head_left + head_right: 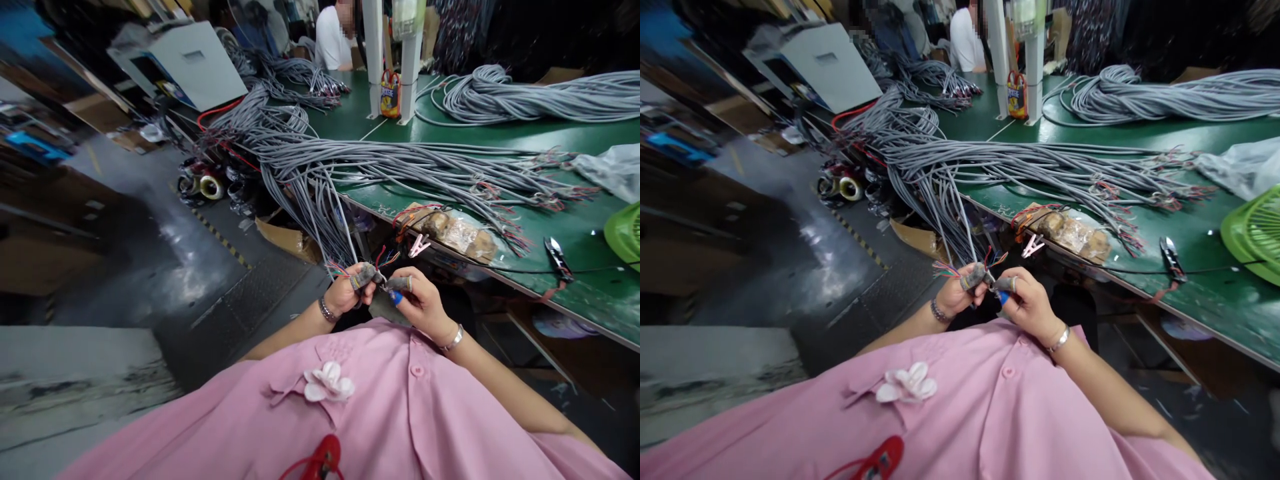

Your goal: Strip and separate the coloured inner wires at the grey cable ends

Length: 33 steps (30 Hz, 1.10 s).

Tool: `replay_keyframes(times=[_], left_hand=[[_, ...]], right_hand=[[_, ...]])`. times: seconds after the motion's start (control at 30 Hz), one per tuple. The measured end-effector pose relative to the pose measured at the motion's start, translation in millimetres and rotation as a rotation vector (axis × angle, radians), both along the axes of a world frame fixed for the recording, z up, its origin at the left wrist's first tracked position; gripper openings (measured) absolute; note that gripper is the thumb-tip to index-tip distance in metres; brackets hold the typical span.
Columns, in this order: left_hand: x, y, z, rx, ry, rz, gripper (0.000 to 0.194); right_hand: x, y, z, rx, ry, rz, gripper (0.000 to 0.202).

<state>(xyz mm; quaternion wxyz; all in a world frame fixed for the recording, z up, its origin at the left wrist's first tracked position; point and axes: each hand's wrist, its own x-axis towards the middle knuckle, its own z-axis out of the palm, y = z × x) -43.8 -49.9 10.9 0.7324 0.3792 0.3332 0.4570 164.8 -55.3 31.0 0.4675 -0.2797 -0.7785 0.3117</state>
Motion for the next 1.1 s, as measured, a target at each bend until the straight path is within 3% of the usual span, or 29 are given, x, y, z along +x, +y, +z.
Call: replay_keyframes(times=[0.1, 0.2, 0.33, 0.47, 0.6, 0.67, 0.73, 0.93, 1.0, 1.1], left_hand=[[-4.0, 0.4, -3.3, 0.049, -0.007, -0.070, 0.045], [-8.4, 0.4, -5.5, 0.076, 0.043, -0.136, 0.047], [-9.6, -1.8, -3.0, 0.074, 0.202, -0.243, 0.043], [-4.7, -5.4, -0.2, 0.128, 0.254, -0.258, 0.045], [-0.7, -6.7, 0.5, 0.170, 0.261, -0.198, 0.045], [0.0, -6.5, 1.5, 0.172, 0.266, -0.192, 0.045], [0.2, -6.4, 3.3, 0.173, 0.274, -0.193, 0.046], [-2.3, -7.2, 9.1, 0.169, 0.301, -0.221, 0.044], [-5.7, -5.8, 10.4, 0.164, 0.308, -0.305, 0.049], [-13.4, -1.5, 13.6, 0.130, 0.346, -0.518, 0.054]], right_hand=[[5.9, -0.6, -5.4, 0.034, -0.057, -0.002, 0.028], [14.1, 0.7, -12.5, 0.099, -0.260, -0.010, 0.032], [20.3, 3.4, -19.4, 0.039, -0.365, -0.125, 0.034], [21.8, 3.1, -23.3, -0.223, -0.092, -0.094, 0.031], [25.0, -0.2, -24.5, -0.628, 0.272, 0.099, 0.032], [26.7, -1.7, -22.7, -0.758, 0.331, 0.207, 0.044], [27.0, -2.4, -20.2, -0.816, 0.292, 0.249, 0.040], [21.5, -2.6, -15.6, -0.667, 0.068, 0.299, 0.033], [21.5, -2.1, -11.7, -0.529, -0.047, 0.281, 0.026], [25.9, 1.9, -5.1, -0.186, -0.324, 0.202, 0.020]])
